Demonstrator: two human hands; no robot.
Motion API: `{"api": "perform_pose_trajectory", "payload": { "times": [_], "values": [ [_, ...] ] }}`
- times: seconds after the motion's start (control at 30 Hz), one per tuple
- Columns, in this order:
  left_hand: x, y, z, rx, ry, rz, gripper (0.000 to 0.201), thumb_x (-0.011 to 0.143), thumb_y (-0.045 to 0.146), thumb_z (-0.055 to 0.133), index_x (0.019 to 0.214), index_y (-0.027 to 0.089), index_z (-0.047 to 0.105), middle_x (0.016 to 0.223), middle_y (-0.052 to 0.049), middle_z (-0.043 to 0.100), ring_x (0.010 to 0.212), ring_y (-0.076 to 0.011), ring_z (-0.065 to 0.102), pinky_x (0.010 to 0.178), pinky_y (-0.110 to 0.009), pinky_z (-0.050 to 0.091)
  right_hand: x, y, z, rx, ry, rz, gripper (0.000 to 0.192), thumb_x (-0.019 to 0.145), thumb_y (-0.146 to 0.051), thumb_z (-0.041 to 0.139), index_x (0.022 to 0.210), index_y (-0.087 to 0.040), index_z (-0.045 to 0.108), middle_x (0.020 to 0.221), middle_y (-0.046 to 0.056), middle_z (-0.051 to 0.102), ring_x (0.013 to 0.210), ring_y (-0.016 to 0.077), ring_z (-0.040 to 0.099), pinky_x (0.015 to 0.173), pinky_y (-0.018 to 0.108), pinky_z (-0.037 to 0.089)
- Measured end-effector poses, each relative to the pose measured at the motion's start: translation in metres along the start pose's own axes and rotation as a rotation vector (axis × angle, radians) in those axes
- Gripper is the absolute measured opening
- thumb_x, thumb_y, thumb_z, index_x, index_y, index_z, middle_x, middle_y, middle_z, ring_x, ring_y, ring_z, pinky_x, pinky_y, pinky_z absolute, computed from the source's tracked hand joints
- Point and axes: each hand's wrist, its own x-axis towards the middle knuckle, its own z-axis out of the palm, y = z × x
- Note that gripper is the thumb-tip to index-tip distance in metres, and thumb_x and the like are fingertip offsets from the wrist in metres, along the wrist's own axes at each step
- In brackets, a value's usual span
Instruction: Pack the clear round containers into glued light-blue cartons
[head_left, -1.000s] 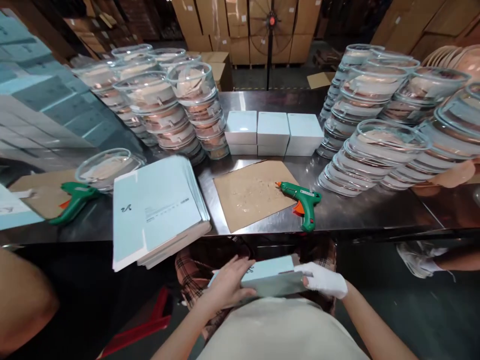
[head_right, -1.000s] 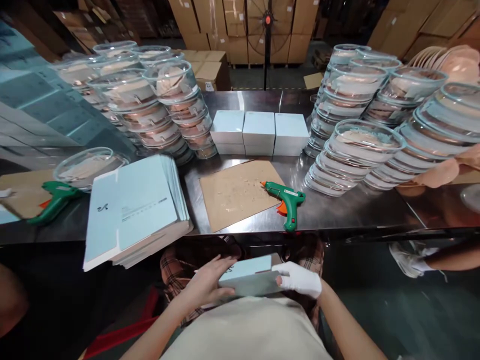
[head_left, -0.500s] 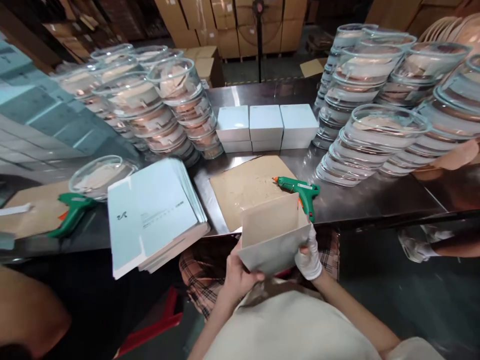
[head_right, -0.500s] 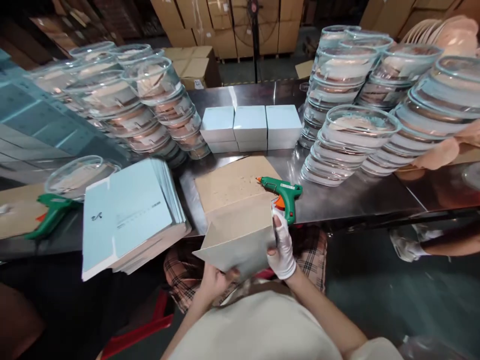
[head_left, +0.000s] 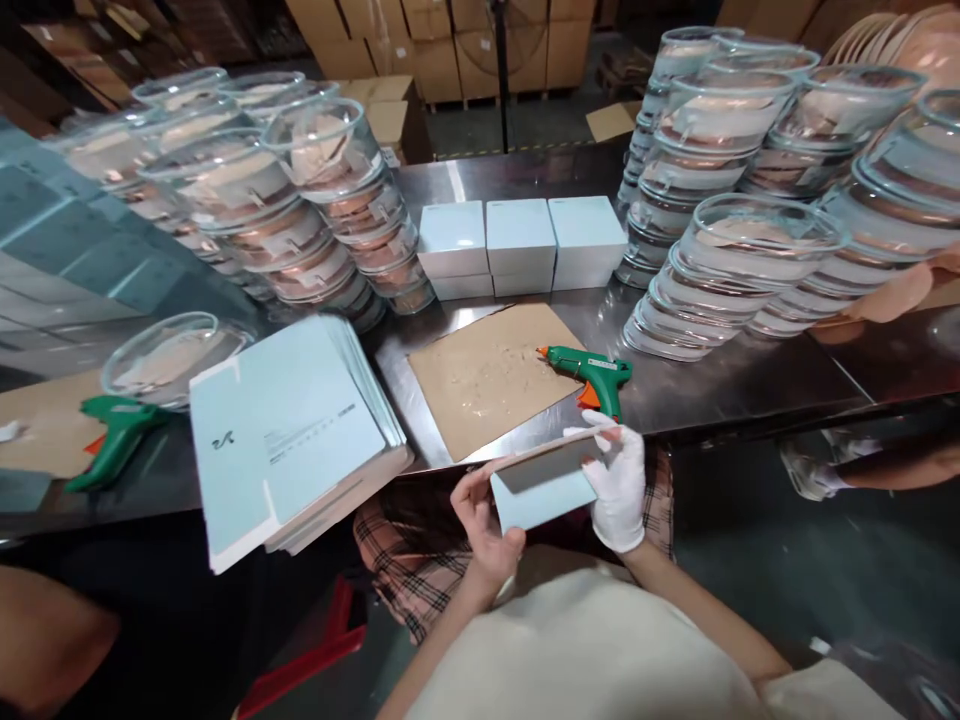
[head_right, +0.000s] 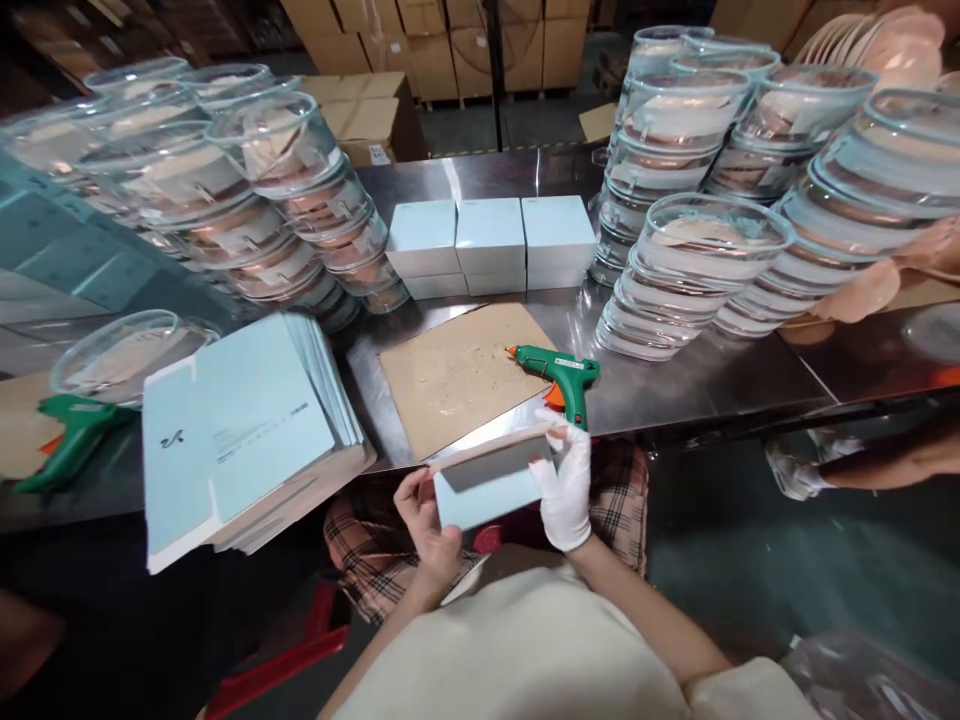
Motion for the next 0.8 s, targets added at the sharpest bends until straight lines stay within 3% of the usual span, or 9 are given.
{"api": "perform_pose_trajectory", "payload": {
  "times": [0.07, 0.17, 0.3, 0.37, 0.43, 0.5, 0.6, 0.67, 0.8],
  "values": [
    [0.008, 0.007, -0.004, -0.009, -0.081, 0.121, 0.061, 0.093, 0.074, 0.062, 0.129, 0.024, 0.063, 0.135, -0.017, 0.061, 0.122, -0.0302, 0.068, 0.098, -0.046, 0.059, 0.008, -0.002, -0.005, 0.06, 0.062, 0.026, 0.059, 0.09, -0.036, 0.065, 0.142, -0.028, 0.04, 0.147, 0.015, 0.061, 0.129, 0.0267, 0.065, 0.11, 0.044, 0.053],
    [0.019, 0.01, -0.021, 0.12, -0.198, 0.172, 0.036, 0.09, 0.054, 0.078, 0.109, 0.023, 0.076, 0.128, -0.014, 0.066, 0.118, -0.0289, 0.069, 0.096, -0.041, 0.059, 0.032, -0.004, -0.029, -0.089, -0.077, 0.075, 0.047, 0.096, -0.043, 0.058, 0.139, -0.025, 0.049, 0.143, 0.015, 0.065, 0.119, 0.0252, 0.07, 0.105, 0.041, 0.056],
    [0.023, 0.004, -0.041, 0.19, -0.039, 0.097, 0.027, 0.091, 0.048, 0.079, 0.103, 0.023, 0.08, 0.12, -0.011, 0.068, 0.114, -0.0271, 0.07, 0.093, -0.038, 0.059, 0.086, -0.016, -0.054, -0.753, -0.126, 0.173, 0.048, 0.1, -0.059, 0.049, 0.117, -0.02, 0.069, 0.125, 0.017, 0.074, 0.113, 0.0334, 0.072, 0.105, 0.05, 0.054],
    [0.023, 0.002, -0.042, 0.186, -0.025, 0.101, 0.028, 0.09, 0.048, 0.081, 0.103, 0.023, 0.08, 0.118, -0.01, 0.068, 0.113, -0.0266, 0.069, 0.094, -0.038, 0.059, 0.112, -0.021, -0.051, -1.09, -0.214, 0.301, 0.051, 0.094, -0.062, 0.06, 0.112, -0.016, 0.072, 0.121, 0.021, 0.075, 0.114, 0.0404, 0.072, 0.101, 0.055, 0.053],
    [0.024, 0.002, -0.038, 0.185, -0.035, 0.107, 0.03, 0.089, 0.05, 0.081, 0.103, 0.023, 0.081, 0.117, -0.01, 0.068, 0.115, -0.0276, 0.068, 0.097, -0.039, 0.058, 0.129, -0.02, -0.044, -1.232, -0.276, 0.392, 0.048, 0.084, -0.054, 0.075, 0.107, -0.013, 0.072, 0.117, 0.024, 0.075, 0.11, 0.0428, 0.073, 0.095, 0.052, 0.055],
    [0.023, 0.001, -0.033, 0.177, -0.013, 0.076, 0.034, 0.089, 0.053, 0.08, 0.102, 0.023, 0.08, 0.118, -0.011, 0.067, 0.117, -0.0283, 0.067, 0.098, -0.041, 0.057, 0.138, -0.016, -0.04, -1.05, -0.232, 0.452, 0.036, 0.071, -0.038, 0.084, 0.094, -0.013, 0.073, 0.102, 0.022, 0.077, 0.098, 0.0379, 0.075, 0.084, 0.044, 0.056],
    [0.024, 0.0, -0.029, 0.117, 0.068, 0.005, 0.039, 0.089, 0.06, 0.078, 0.101, 0.022, 0.079, 0.116, -0.011, 0.067, 0.113, -0.0272, 0.067, 0.095, -0.039, 0.057, 0.14, -0.009, -0.045, -0.57, -0.194, 0.537, 0.021, 0.064, -0.031, 0.079, 0.071, -0.018, 0.063, 0.067, 0.009, 0.069, 0.067, 0.0241, 0.067, 0.062, 0.033, 0.051],
    [0.026, 0.0, -0.028, 0.076, 0.09, -0.025, 0.042, 0.088, 0.062, 0.077, 0.102, 0.022, 0.078, 0.111, -0.009, 0.067, 0.108, -0.0261, 0.068, 0.092, -0.037, 0.057, 0.135, -0.01, -0.05, -0.385, -0.175, 0.527, 0.025, 0.066, -0.035, 0.076, 0.071, -0.021, 0.057, 0.058, 0.003, 0.063, 0.056, 0.0177, 0.059, 0.055, 0.029, 0.048],
    [0.034, 0.007, -0.026, 0.109, 0.071, -0.056, 0.038, 0.088, 0.057, 0.079, 0.104, 0.023, 0.079, 0.109, -0.009, 0.067, 0.106, -0.0258, 0.067, 0.091, -0.037, 0.056, 0.113, -0.028, -0.047, -0.014, 0.007, 0.327, 0.042, 0.064, -0.046, 0.085, 0.084, -0.023, 0.056, 0.063, -0.001, 0.065, 0.057, 0.0156, 0.059, 0.055, 0.028, 0.049]
  ]
}}
